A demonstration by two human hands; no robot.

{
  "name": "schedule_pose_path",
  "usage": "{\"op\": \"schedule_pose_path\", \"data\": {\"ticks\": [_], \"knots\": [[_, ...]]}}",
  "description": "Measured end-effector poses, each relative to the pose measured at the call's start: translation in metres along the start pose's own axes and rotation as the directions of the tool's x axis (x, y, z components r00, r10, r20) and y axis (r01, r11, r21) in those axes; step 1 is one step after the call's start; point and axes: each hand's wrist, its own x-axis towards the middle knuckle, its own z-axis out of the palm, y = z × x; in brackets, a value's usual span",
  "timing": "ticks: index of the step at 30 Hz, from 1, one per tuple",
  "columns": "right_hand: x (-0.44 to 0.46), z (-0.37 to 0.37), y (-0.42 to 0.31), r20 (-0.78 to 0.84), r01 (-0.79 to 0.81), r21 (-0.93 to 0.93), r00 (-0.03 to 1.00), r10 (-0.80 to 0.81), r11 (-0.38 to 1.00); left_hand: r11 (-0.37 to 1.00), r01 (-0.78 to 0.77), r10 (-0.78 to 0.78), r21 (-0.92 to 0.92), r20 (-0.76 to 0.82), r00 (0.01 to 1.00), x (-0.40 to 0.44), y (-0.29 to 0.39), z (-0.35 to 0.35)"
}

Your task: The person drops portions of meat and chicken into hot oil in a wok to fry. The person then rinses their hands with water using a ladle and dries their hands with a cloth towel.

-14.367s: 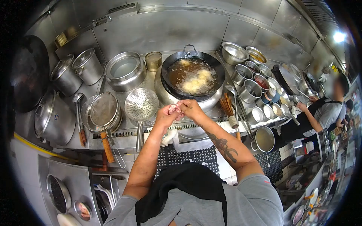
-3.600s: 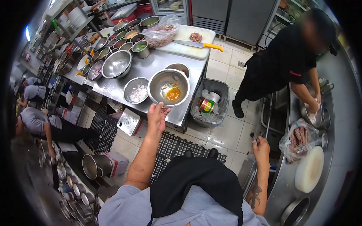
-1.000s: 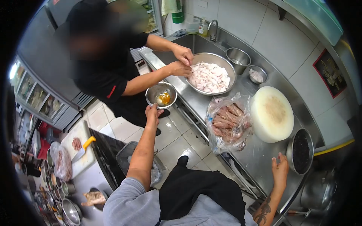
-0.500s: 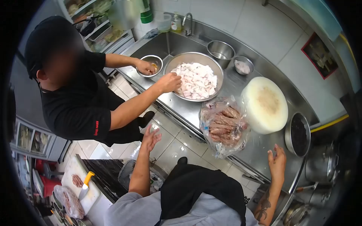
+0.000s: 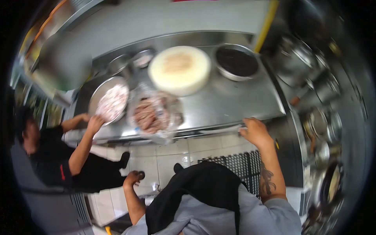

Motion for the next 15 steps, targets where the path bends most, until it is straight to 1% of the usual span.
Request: {"op": "schedule_pose_path", "data": {"ticks": [2,3,4,6,7,8,9,10,12,13,14,15], "knots": [[-0.023,0.0,0.035,0.113,-0.018,-0.104,0.993,0.029,0.994,0.999,0.009,-0.013,0.035,0.1,0.995,0.001,0.023,0.019],[-0.033,-0.005,0.047,0.172,-0.028,-0.149,0.984,0.054,0.988,0.999,0.02,-0.025,0.04,0.111,0.994,0.001,0.033,0.029],[-0.043,-0.017,0.051,0.174,-0.017,-0.132,0.984,0.04,0.991,0.998,0.03,-0.036,0.05,0.127,0.991,0.0,0.049,0.038],[-0.062,-0.044,0.056,0.151,0.026,-0.075,0.988,-0.015,0.997,0.972,0.096,-0.141,0.213,0.205,0.968,0.005,0.09,0.054],[-0.07,-0.055,0.059,0.124,0.071,-0.035,0.99,-0.066,0.997,0.958,0.059,-0.121,0.28,0.211,0.97,0.0,0.115,0.065],[-0.08,-0.061,0.064,0.086,0.072,-0.024,0.994,-0.07,0.997,0.942,0.029,-0.104,0.336,0.208,0.973,-0.006,0.136,0.078],[-0.089,-0.065,0.069,0.049,0.086,-0.016,0.995,-0.085,0.996,0.93,-0.017,-0.079,0.368,0.246,0.966,-0.004,0.153,0.089],[-0.098,-0.065,0.076,0.031,0.052,-0.016,0.998,-0.051,0.999,0.918,-0.043,-0.065,0.394,0.257,0.964,-0.009,0.173,0.098],[-0.117,-0.062,0.094,0.054,-0.001,-0.005,0.999,0.002,1.0,0.899,-0.156,-0.006,0.41,0.366,0.931,-0.024,0.216,0.121],[-0.127,-0.063,0.103,0.099,-0.069,-0.005,0.993,0.069,0.998,0.897,-0.217,0.051,0.384,0.4,0.915,-0.037,0.238,0.132],[-0.139,-0.06,0.114,0.087,-0.096,-0.006,0.992,0.096,0.995,0.885,-0.238,0.058,0.4,0.412,0.909,-0.042,0.254,0.141],[-0.149,-0.051,0.129,0.112,-0.182,0.001,0.977,0.181,0.983,0.871,-0.325,0.13,0.368,0.467,0.875,-0.041,0.269,0.148]]}}
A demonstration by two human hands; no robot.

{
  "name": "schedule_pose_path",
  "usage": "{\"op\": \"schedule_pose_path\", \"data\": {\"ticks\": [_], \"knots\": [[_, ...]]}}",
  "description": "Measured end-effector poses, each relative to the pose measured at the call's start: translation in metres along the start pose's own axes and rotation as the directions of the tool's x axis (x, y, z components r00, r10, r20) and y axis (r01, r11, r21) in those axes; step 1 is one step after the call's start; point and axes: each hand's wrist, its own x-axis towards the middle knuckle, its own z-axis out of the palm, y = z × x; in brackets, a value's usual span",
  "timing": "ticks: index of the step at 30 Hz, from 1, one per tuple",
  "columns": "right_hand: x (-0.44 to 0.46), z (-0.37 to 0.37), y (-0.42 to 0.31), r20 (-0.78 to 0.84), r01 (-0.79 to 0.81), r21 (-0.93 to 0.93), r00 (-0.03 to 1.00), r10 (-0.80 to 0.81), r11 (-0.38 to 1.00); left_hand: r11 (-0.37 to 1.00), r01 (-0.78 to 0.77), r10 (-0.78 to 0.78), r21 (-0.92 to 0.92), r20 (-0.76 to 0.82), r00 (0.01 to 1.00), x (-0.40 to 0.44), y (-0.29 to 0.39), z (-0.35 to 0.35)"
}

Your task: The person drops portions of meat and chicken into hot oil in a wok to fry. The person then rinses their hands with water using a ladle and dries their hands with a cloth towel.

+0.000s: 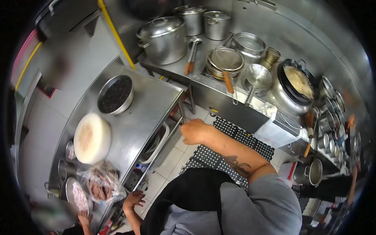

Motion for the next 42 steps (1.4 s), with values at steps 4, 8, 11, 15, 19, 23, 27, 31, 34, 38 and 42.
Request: {"op": "schedule_pose_path", "data": {"ticks": [4,8,11,15,19,23,27,31,34,38,42], "knots": [[-0.05,0.047,0.064,0.059,-0.312,0.065,0.949,0.309,0.948,0.977,-0.207,0.201,0.054,0.103,0.974,0.001,0.088,-0.001],[-0.122,0.075,0.107,0.153,-0.573,0.082,0.816,0.557,0.816,0.924,-0.371,0.348,0.09,0.205,0.915,0.038,0.161,-0.001],[-0.161,0.086,0.132,0.211,-0.709,0.091,0.7,0.682,0.7,0.801,-0.589,0.547,0.111,0.264,0.794,0.059,0.238,0.021],[-0.174,0.087,0.159,0.263,-0.791,0.066,0.602,0.754,0.609,0.386,-0.87,0.781,0.306,0.393,0.485,0.08,0.357,0.087],[-0.16,0.079,0.192,0.137,-0.757,0.133,0.654,0.744,0.64,0.217,-0.873,0.806,0.437,0.424,0.413,0.086,0.434,0.157],[-0.142,0.046,0.221,0.043,-0.715,0.103,0.698,0.715,0.692,-0.044,-0.733,0.769,0.679,0.492,0.409,0.131,0.476,0.227],[-0.151,0.016,0.244,-0.033,-0.692,0.117,0.715,0.699,0.713,-0.091,-0.628,0.746,0.773,0.471,0.471,0.142,0.523,0.281],[-0.168,0.013,0.262,0.042,-0.743,0.119,0.667,0.744,0.659,-0.211,-0.624,0.756,0.753,0.53,0.384,0.154,0.557,0.321],[-0.188,0.017,0.274,0.077,-0.778,0.151,0.625,0.777,0.61,-0.271,-0.7,0.667,0.661,0.653,0.358,0.151,0.58,0.348],[-0.229,0.03,0.291,0.045,-0.838,0.272,0.502,0.863,0.473,-0.414,-0.725,0.324,0.551,0.833,0.448,0.123,0.624,0.371],[-0.271,0.057,0.304,0.136,-0.941,0.228,0.287,0.948,0.251,-0.312,-0.935,0.06,0.171,0.985,0.16,0.121,0.728,0.367]]}}
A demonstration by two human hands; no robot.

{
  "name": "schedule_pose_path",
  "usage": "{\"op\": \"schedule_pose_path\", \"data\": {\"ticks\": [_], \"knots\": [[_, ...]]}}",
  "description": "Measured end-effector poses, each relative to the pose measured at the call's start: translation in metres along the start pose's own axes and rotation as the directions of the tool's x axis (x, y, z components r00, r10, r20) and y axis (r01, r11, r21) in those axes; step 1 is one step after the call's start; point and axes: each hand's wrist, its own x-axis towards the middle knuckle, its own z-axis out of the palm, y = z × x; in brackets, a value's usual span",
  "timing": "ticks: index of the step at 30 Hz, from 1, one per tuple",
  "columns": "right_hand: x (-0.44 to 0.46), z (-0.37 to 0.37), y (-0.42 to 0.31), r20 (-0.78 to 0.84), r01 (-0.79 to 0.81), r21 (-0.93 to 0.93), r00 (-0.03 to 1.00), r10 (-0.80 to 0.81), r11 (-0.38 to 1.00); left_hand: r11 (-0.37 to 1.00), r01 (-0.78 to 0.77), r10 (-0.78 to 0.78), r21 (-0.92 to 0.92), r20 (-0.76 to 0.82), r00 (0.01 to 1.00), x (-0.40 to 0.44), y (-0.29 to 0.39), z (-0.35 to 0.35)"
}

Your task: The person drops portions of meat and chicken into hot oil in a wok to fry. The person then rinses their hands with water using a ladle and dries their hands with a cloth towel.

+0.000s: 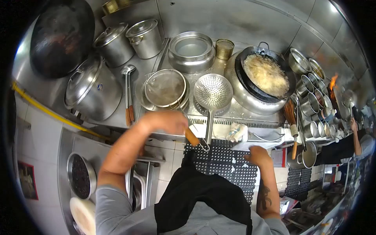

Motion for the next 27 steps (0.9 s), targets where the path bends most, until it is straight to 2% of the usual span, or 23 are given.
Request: {"op": "schedule_pose_path", "data": {"ticks": [1,2,3,4,6,7,9,11,12,14,15,17,18,19,20,21,22,23,24,25,27], "knots": [[-0.001,0.009,0.013,-0.006,-0.048,0.032,0.999,0.048,0.998,0.968,0.119,-0.112,-0.222,0.045,0.993,-0.018,0.017,-0.056],[-0.004,0.018,0.024,-0.008,-0.095,0.062,0.995,0.095,0.994,0.929,0.031,-0.05,-0.369,-0.042,0.998,-0.009,-0.017,-0.087],[-0.007,0.023,0.03,0.013,-0.134,0.075,0.991,0.133,0.988,0.903,-0.029,-0.051,-0.429,-0.173,0.984,0.004,-0.052,-0.117],[-0.013,0.029,0.033,0.039,-0.174,0.089,0.984,0.172,0.981,0.932,-0.002,-0.116,-0.362,-0.304,0.946,0.012,-0.07,-0.151],[-0.021,0.061,0.051,0.097,-0.239,0.119,0.969,0.229,0.964,0.999,0.047,-0.043,-0.007,-0.566,0.824,0.061,-0.167,-0.196],[-0.025,0.071,0.05,0.178,-0.307,0.132,0.943,0.282,0.942,0.999,0.036,-0.035,-0.01,-0.556,0.83,0.08,-0.192,-0.203],[-0.043,0.091,0.047,0.27,-0.39,0.203,0.904,0.331,0.898,0.97,0.243,-0.181,-0.017,-0.717,0.673,0.121,-0.233,-0.219],[-0.07,0.139,0.059,0.263,-0.416,0.239,0.898,0.354,0.877,0.974,0.226,-0.18,-0.017,-0.664,0.726,0.17,-0.273,-0.226],[-0.08,0.126,0.039,0.423,-0.622,0.33,0.77,0.477,0.71,0.961,0.275,-0.222,-0.027,-0.67,0.708,0.191,-0.284,-0.225],[-0.104,0.143,0.034,0.57,-0.762,0.336,0.632,0.525,0.553,0.926,0.376,-0.3,-0.028,-0.659,0.69,0.22,-0.292,-0.227],[-0.117,0.15,0.031,0.574,-0.779,0.334,0.614,0.541,0.53,0.936,0.352,-0.283,-0.024,-0.649,0.706,0.231,-0.293,-0.229],[-0.147,0.168,0.028,0.625,-0.819,0.494,0.569,0.534,0.293,0.877,0.479,-0.357,0.025,-0.633,0.687,0.25,-0.298,-0.233],[-0.164,0.181,0.029,0.628,-0.828,0.489,0.553,0.547,0.276,0.871,0.49,-0.362,0.015,-0.655,0.663,0.262,-0.305,-0.232],[-0.181,0.199,0.033,0.724,-0.854,0.519,0.462,0.511,0.037,0.88,0.476,-0.354,0.015,-0.648,0.675,0.276,-0.315,-0.235],[-0.2,0.221,0.037,0.809,-0.836,0.509,0.385,0.443,-0.203,0.875,0.481,-0.386,0.049,-0.528,0.757,0.29,-0.328,-0.242],[-0.226,0.258,0.047,0.855,-0.864,0.446,0.334,0.397,-0.234,0.87,0.486,-0.417,0.087,-0.396,0.818,0.3,-0.342,-0.245],[-0.243,0.283,0.052,0.895,-0.887,0.381,0.282,0.346,-0.261,0.873,0.479,-0.411,0.091,-0.391,0.824,0.309,-0.357,-0.243],[-0.24,0.268,0.034,0.896,-0.884,0.38,0.279,0.345,-0.272,0.911,0.396,-0.311,0.114,-0.441,0.842,0.318,-0.372,-0.24],[-0.242,0.251,0.011,0.85,-0.898,0.384,0.255,0.461,-0.213,0.94,0.312,-0.207,0.142,-0.49,0.847,0.326,-0.38,-0.241],[-0.238,0.228,-0.011,0.787,-0.911,0.382,0.232,0.571,-0.156,0.942,0.301,-0.194,0.15,-0.489,0.851,0.331,-0.379,-0.246],[-0.245,0.222,-0.024,0.792,-0.891,0.403,0.226,0.567,-0.209,0.96,0.272,-0.265,-0.074,-0.559,0.786,0.336,-0.377,-0.246]]}}
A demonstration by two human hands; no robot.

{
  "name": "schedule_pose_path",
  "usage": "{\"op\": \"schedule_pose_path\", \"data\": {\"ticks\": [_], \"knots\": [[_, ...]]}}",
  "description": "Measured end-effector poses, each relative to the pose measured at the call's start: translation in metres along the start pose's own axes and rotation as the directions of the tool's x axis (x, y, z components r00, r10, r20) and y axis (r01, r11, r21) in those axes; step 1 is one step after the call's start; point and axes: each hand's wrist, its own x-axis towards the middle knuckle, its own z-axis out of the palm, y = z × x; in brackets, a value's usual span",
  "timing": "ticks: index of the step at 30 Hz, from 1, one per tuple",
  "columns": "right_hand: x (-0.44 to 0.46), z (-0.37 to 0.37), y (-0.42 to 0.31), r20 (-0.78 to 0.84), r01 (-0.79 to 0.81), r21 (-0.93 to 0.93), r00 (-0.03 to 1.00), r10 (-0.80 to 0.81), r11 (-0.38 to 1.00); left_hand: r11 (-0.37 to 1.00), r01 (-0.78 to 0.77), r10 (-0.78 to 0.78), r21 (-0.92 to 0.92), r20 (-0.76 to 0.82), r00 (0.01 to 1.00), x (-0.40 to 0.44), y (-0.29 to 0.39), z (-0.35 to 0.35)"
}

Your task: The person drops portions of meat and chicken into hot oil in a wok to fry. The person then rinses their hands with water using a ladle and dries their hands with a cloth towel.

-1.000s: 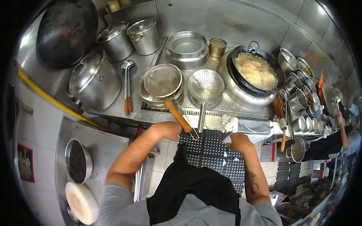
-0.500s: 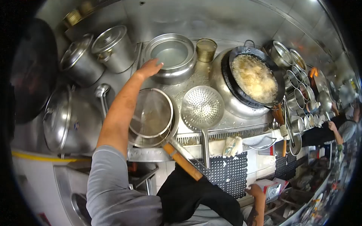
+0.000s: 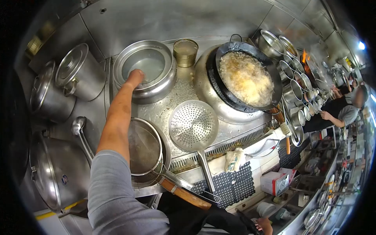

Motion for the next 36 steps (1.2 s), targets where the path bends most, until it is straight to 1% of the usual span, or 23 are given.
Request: {"op": "schedule_pose_path", "data": {"ticks": [1,3,4,5,7,10,12,16,18,19,21,23,24,25,26,27,28,29,30,31,32,34,36], "knots": [[-0.005,0.0,0.004,0.001,-0.006,0.046,1.0,0.006,0.999,1.0,-0.005,0.005,-0.003,0.003,1.0,-0.008,0.011,-0.004],[-0.012,0.001,0.011,0.005,-0.016,0.134,1.0,0.016,0.991,0.991,0.127,-0.127,0.034,-0.011,0.992,-0.027,0.043,-0.019],[-0.015,0.002,0.015,0.007,-0.023,0.177,1.0,0.022,0.984,0.992,0.124,-0.124,0.032,-0.007,0.992,-0.02,0.031,-0.008],[-0.018,0.002,0.017,0.004,-0.025,0.184,1.0,0.025,0.983,0.99,0.049,-0.054,0.131,0.034,0.998,-0.01,0.014,0.004],[-0.026,0.0,0.021,-0.043,0.065,0.22,0.997,-0.056,0.973,0.975,-0.036,0.018,0.219,0.082,0.996,-0.001,0.006,0.009],[-0.044,-0.002,0.009,-0.08,-0.006,0.202,0.997,0.022,0.979,0.981,-0.028,0.012,0.192,0.083,0.996,-0.004,0.006,0.005],[-0.05,-0.007,0.011,-0.08,-0.02,0.192,0.996,0.036,0.981,0.979,0.1,-0.095,0.18,-0.038,0.995,-0.016,0.022,-0.005],[-0.052,-0.015,0.018,-0.067,-0.081,0.168,0.993,0.094,0.982,0.957,0.12,-0.136,0.264,0.042,0.99,-0.002,0.006,0.016],[-0.055,-0.018,0.023,-0.072,-0.092,0.2,0.992,0.108,0.976,0.979,0.185,-0.186,0.088,0.002,0.983,0.002,0.002,0.01],[-0.059,-0.019,0.024,-0.073,-0.099,0.231,0.99,0.119,0.968,0.98,0.183,-0.184,0.084,0.006,0.983,0.0,0.001,0.01],[-0.098,-0.019,0.008,-0.056,-0.12,0.248,0.989,0.138,0.961,0.946,0.231,-0.215,0.227,-0.096,0.972,-0.001,-0.001,0.009],[-0.106,-0.023,0.013,-0.039,-0.135,0.267,0.988,0.151,0.954,0.953,0.15,-0.147,0.262,-0.031,0.989,0.012,-0.007,0.027],[-0.098,-0.027,0.029,0.019,-0.086,0.314,0.996,0.084,0.946,0.95,0.076,-0.092,0.303,0.04,0.995,0.015,-0.011,0.037],[-0.089,-0.03,0.04,0.079,-0.043,0.356,0.997,0.016,0.933,0.949,0.082,-0.1,0.305,0.044,0.994,0.015,-0.009,0.042],[-0.081,-0.03,0.039,0.082,-0.046,0.349,0.996,0.018,0.936,0.997,0.067,-0.069,0.031,0.055,0.996,0.017,0.002,0.045],[-0.07,-0.029,0.034,-0.005,-0.082,0.243,0.996,0.086,0.967,0.968,0.041,-0.031,-0.246,0.048,0.998,0.023,0.013,0.044],[-0.066,-0.028,0.025,-0.097,-0.127,0.14,0.985,0.142,0.982,0.97,0.041,-0.032,-0.241,0.042,0.999,0.031,0.019,0.042],[-0.065,-0.027,0.019,-0.09,-0.12,0.141,0.987,0.133,0.983,0.855,0.135,-0.123,-0.5,0.057,0.991,0.038,0.025,0.038],[-0.065,-0.028,0.012,-0.091,-0.04,0.192,0.994,0.058,0.981,0.664,0.212,-0.205,-0.717,0.097,0.974,0.04,0.03,0.034],[-0.065,-0.03,0.008,-0.094,0.038,0.241,0.995,-0.015,0.97,0.67,0.209,-0.207,-0.712,0.091,0.974,0.028,0.045,0.018],[-0.06,-0.029,0.006,-0.085,0.044,0.248,0.996,-0.024,0.968,0.773,0.088,-0.172,-0.629,-0.074,0.982,0.019,0.061,-0.004],[-0.048,-0.032,0.002,-0.192,0.218,0.26,0.966,-0.171,0.941,0.864,-0.026,-0.11,-0.503,-0.239,0.965,-0.005,0.089,-0.03],[-0.034,-0.033,-0.003,-0.192,0.251,0.176,0.957,-0.216,0.952,0.983,-0.069,-0.009,-0.171,-0.418,0.908,-0.04,0.106,-0.044]]}}
